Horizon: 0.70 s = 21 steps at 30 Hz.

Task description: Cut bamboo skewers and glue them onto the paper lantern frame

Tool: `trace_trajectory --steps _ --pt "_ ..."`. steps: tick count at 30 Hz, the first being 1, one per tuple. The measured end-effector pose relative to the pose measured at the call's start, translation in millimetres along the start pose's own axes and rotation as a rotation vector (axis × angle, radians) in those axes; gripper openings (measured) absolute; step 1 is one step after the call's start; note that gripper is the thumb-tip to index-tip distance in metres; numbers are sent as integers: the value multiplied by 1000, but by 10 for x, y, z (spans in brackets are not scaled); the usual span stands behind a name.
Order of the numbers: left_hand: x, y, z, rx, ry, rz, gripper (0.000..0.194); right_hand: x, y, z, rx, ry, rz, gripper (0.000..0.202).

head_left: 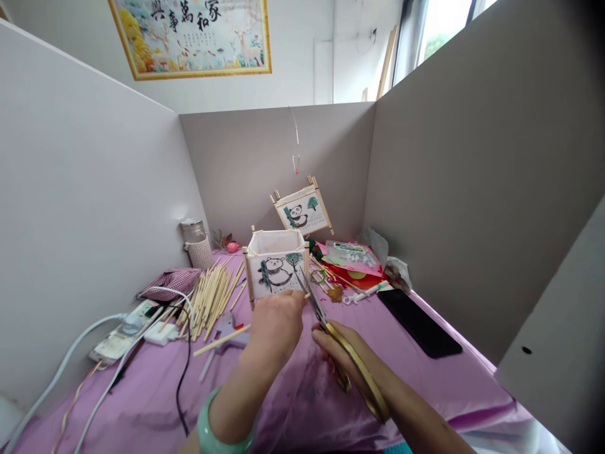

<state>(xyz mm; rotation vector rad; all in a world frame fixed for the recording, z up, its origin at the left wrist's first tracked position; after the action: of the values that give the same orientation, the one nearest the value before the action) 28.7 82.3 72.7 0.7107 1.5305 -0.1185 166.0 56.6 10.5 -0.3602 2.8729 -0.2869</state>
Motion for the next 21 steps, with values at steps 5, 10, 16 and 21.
trace_trajectory --steps 5,10,16,21 --pt "-26 7 -24 -21 -17 -22 27 14 9 21 73 27 -19 36" --pt "-41 17 -87 -50 -119 -50 31 11 10 24 65 3 -27 39" --pt "-35 52 -163 -26 -264 -52 35 16 13 36 63 -6 -23 34" --pt "5 86 -182 -15 -326 -76 35 9 11 10 42 -22 -12 30"
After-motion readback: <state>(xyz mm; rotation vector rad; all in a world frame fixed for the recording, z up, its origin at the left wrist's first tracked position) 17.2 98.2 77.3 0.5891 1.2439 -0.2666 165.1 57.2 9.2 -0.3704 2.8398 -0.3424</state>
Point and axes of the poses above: each hand's wrist, its own y-axis towards the middle knuckle, its own x-axis out of the palm, z = x × y, the point moved 2 cm from there along y, towards the middle knuckle, and after that the axes turned 13 degrees about x, right-handed, at the moved point
